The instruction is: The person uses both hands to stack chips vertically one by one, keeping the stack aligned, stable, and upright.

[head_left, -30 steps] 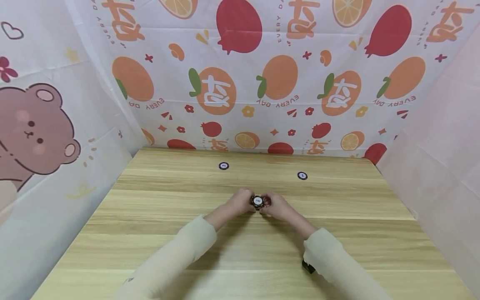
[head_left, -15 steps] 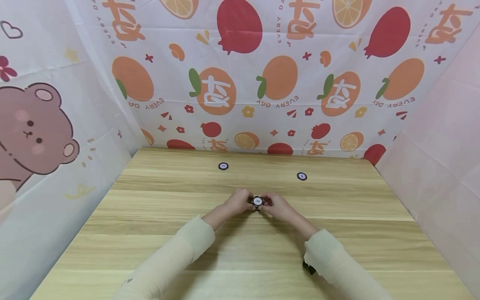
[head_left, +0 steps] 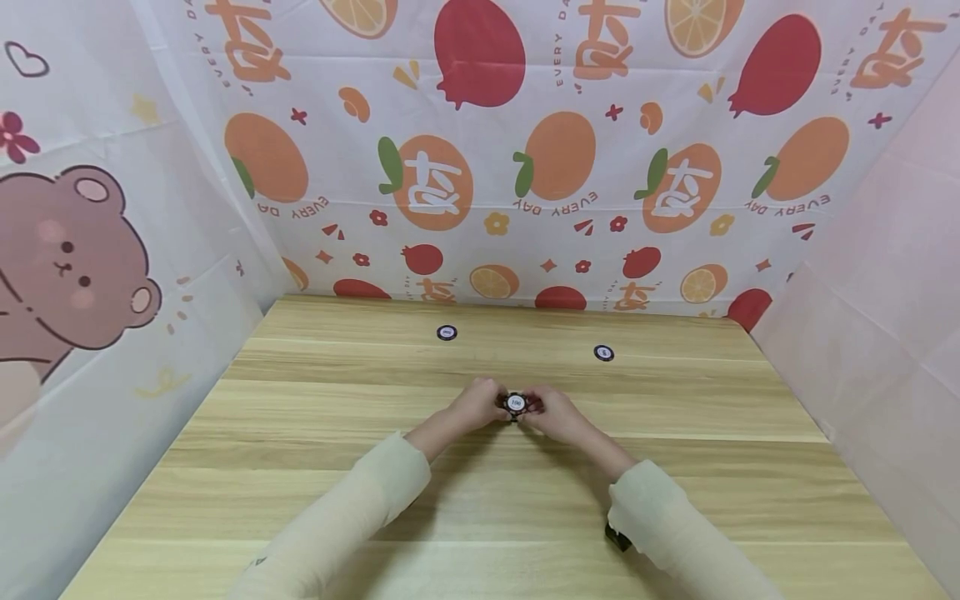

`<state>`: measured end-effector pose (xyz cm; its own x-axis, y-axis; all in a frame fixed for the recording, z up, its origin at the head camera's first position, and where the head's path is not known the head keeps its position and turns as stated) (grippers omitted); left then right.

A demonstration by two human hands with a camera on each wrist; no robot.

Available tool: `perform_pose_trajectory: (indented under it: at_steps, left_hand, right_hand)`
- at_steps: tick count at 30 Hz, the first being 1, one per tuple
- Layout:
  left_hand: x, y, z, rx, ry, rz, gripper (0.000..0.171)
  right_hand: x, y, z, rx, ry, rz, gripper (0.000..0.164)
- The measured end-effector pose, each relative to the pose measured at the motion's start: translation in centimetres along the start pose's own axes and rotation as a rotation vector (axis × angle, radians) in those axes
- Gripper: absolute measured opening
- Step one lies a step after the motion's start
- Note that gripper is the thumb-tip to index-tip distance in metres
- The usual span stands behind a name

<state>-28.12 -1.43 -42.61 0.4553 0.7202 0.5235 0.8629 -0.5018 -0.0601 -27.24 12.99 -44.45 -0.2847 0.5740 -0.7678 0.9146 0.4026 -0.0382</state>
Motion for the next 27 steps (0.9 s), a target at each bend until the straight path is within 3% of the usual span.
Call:
perform_pose_trajectory:
  at_steps: [20, 27]
  left_hand:
    - [0.14, -0.46, 0.46, 0.008, 0.036, -0.027, 0.031]
    - [0.21, -0.55, 0.62, 0.009, 0.056, -0.068, 0.029]
  right_hand:
    - [-0.01, -0.12, 0.35, 0.043, 0.02, 0.048, 0.034]
    - [0.02, -0.43, 0.53, 0.044, 0.033, 0.069, 0.034]
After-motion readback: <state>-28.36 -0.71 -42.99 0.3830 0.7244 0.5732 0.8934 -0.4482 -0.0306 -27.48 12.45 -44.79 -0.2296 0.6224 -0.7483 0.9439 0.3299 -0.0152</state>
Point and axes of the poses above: each hand's wrist, its own y-axis away from the middle knuckle, its own z-axis out of the palm, x = y × z, the point moved 3 cm from there along -y, towards the middle knuckle, and after that the axes turned 1 degree about -x, right-handed, at the moved point
